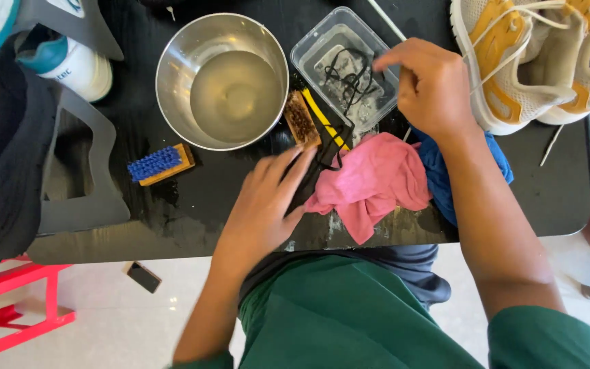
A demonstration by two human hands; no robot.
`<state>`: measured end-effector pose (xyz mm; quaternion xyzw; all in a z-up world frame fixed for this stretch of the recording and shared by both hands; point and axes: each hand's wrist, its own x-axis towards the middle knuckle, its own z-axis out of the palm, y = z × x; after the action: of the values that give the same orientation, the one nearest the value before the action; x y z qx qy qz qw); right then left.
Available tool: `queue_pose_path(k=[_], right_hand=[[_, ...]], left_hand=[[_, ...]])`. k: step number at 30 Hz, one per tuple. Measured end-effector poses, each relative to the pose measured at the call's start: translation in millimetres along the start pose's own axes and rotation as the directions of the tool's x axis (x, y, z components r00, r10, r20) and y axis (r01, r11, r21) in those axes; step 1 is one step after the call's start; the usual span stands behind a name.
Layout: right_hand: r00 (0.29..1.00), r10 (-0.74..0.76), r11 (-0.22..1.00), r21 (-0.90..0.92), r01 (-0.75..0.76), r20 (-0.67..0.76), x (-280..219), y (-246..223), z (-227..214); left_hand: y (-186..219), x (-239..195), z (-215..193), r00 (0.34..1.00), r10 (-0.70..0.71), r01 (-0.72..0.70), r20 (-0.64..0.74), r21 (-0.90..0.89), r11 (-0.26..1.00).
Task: The person removes black shoelaces from a shoe and washes them by hand in a metal bowl of water. They scrub the laces, rinse them, and then place them into a plastic container. The person repeats this process with a second pair of laces.
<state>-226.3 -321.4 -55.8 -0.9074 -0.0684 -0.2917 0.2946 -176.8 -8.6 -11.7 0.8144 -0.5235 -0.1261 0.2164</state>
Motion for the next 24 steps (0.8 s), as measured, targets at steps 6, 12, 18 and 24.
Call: queue_pose_path(k=[6,12,18,24], right_hand=[[0.993,-0.095,0.964,-0.256,0.074,-0.072,-3,5,3],[0.989,-0.106,0.988,-0.123,0.093,-0.101,-5,4,9],[0.939,-0.280,0.957,0.012,0.288,-0.197,5,-13,6],[0.933,-0.354,0.932,0.059,0.358,-0.059,-4,-55,11]], left_hand=[[-15,-71,43,0.917,-0.299,0.347,-0.263,0.161,0.924],[-16,-79,62,0.885,-0.212,0.310,-0.414,0.187,0.932],[14,-30,8,0.879,-0.035,0.101,-0.476,0.114,0.988],[64,53,-80,0.886,0.096,-0.135,-0.454,-0.056,0.989]])
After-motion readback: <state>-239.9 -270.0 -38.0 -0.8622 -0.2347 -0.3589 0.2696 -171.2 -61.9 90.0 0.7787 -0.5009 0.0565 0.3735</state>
